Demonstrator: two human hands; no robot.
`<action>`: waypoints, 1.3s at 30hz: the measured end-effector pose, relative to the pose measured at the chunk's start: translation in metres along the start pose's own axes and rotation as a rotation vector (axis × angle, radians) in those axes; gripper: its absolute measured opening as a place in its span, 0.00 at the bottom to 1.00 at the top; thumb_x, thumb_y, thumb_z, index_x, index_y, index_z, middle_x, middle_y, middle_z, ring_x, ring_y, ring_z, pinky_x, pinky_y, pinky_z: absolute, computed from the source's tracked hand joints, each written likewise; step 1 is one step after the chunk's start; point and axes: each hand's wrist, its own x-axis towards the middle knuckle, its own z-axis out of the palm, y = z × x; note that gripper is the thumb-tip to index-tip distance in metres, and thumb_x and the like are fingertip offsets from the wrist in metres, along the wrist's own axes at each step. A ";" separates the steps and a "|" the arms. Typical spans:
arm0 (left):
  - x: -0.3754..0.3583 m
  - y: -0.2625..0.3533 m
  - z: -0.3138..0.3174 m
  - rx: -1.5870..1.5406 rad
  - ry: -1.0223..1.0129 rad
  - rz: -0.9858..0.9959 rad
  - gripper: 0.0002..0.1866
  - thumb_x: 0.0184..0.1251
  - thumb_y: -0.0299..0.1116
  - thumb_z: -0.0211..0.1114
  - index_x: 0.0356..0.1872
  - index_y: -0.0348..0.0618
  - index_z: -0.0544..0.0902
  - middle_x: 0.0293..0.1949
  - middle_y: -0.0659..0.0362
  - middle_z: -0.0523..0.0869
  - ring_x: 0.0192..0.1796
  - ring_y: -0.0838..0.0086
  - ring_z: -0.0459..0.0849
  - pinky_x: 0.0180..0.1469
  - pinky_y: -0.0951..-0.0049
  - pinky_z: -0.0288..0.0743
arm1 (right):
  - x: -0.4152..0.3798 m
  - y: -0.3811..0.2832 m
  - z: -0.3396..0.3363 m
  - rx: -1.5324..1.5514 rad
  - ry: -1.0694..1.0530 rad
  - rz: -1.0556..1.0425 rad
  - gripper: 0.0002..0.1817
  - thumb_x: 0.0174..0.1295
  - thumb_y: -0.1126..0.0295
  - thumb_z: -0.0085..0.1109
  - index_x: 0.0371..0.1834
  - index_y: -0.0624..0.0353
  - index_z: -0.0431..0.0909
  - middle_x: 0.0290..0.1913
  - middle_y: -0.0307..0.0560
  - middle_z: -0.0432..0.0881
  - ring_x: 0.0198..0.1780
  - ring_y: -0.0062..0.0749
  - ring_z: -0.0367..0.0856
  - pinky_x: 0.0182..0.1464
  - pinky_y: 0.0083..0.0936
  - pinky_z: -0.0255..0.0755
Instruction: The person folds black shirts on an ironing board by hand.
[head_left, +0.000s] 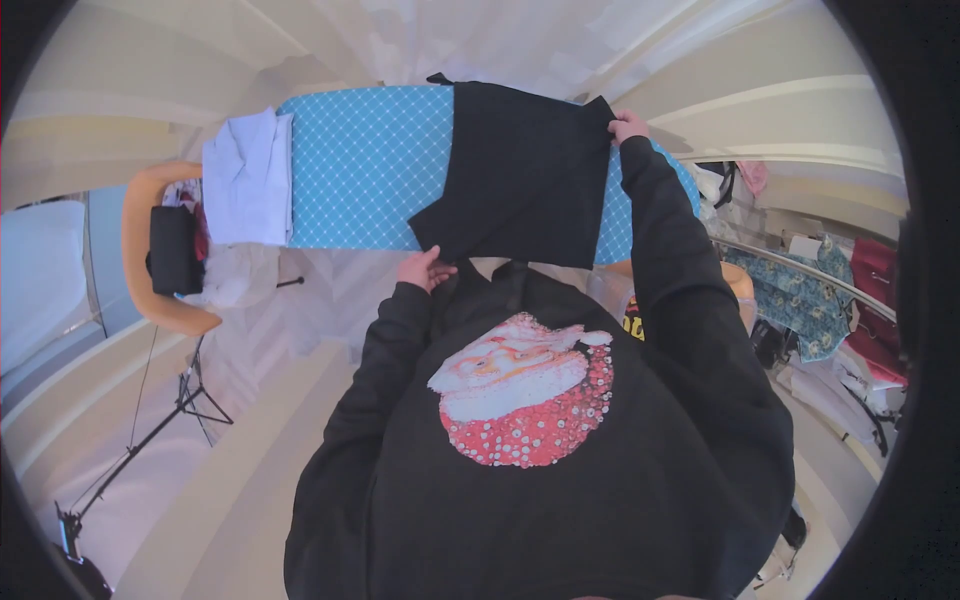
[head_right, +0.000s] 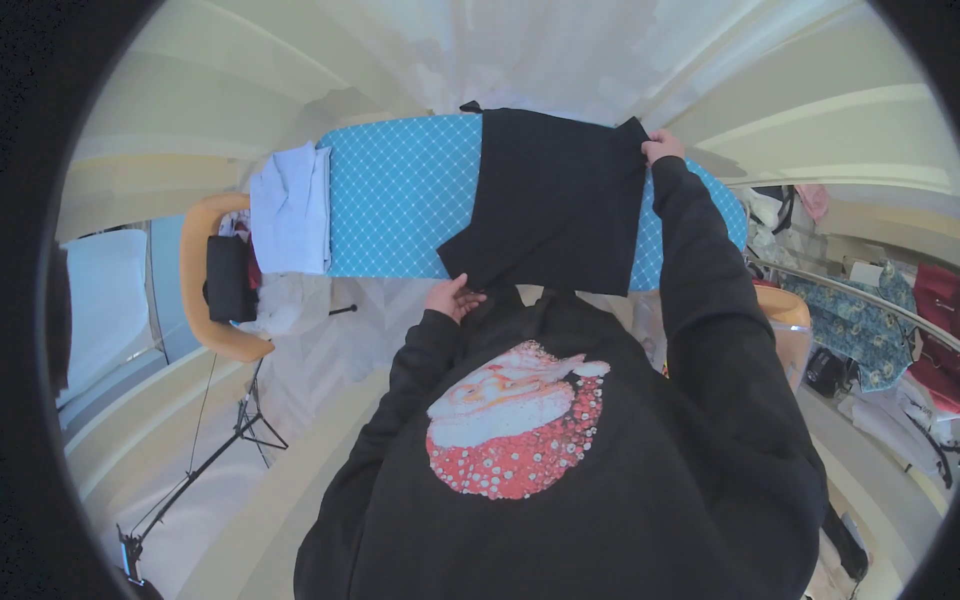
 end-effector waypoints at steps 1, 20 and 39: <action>0.001 -0.001 -0.001 0.012 0.006 0.015 0.15 0.60 0.39 0.59 0.41 0.38 0.73 0.38 0.52 0.82 0.29 0.67 0.85 0.29 0.82 0.76 | 0.002 0.004 0.001 -0.004 -0.009 -0.006 0.04 0.38 0.74 0.52 0.19 0.49 0.73 0.19 0.38 0.71 0.18 0.25 0.66 0.19 0.19 0.66; -0.003 0.039 0.010 0.482 0.314 0.264 0.18 0.58 0.38 0.61 0.47 0.41 0.74 0.19 0.56 0.74 0.15 0.75 0.68 0.19 0.77 0.65 | 0.001 0.009 0.013 -0.426 0.086 -0.298 0.13 0.52 0.56 0.50 0.34 0.51 0.73 0.35 0.44 0.78 0.39 0.38 0.75 0.44 0.31 0.66; 0.002 0.039 0.040 1.600 0.101 1.207 0.26 0.59 0.48 0.54 0.57 0.46 0.68 0.62 0.55 0.63 0.66 0.56 0.56 0.65 0.56 0.48 | 0.020 -0.057 0.028 -0.455 0.129 -0.334 0.17 0.54 0.55 0.49 0.41 0.51 0.75 0.42 0.43 0.78 0.47 0.36 0.74 0.51 0.29 0.64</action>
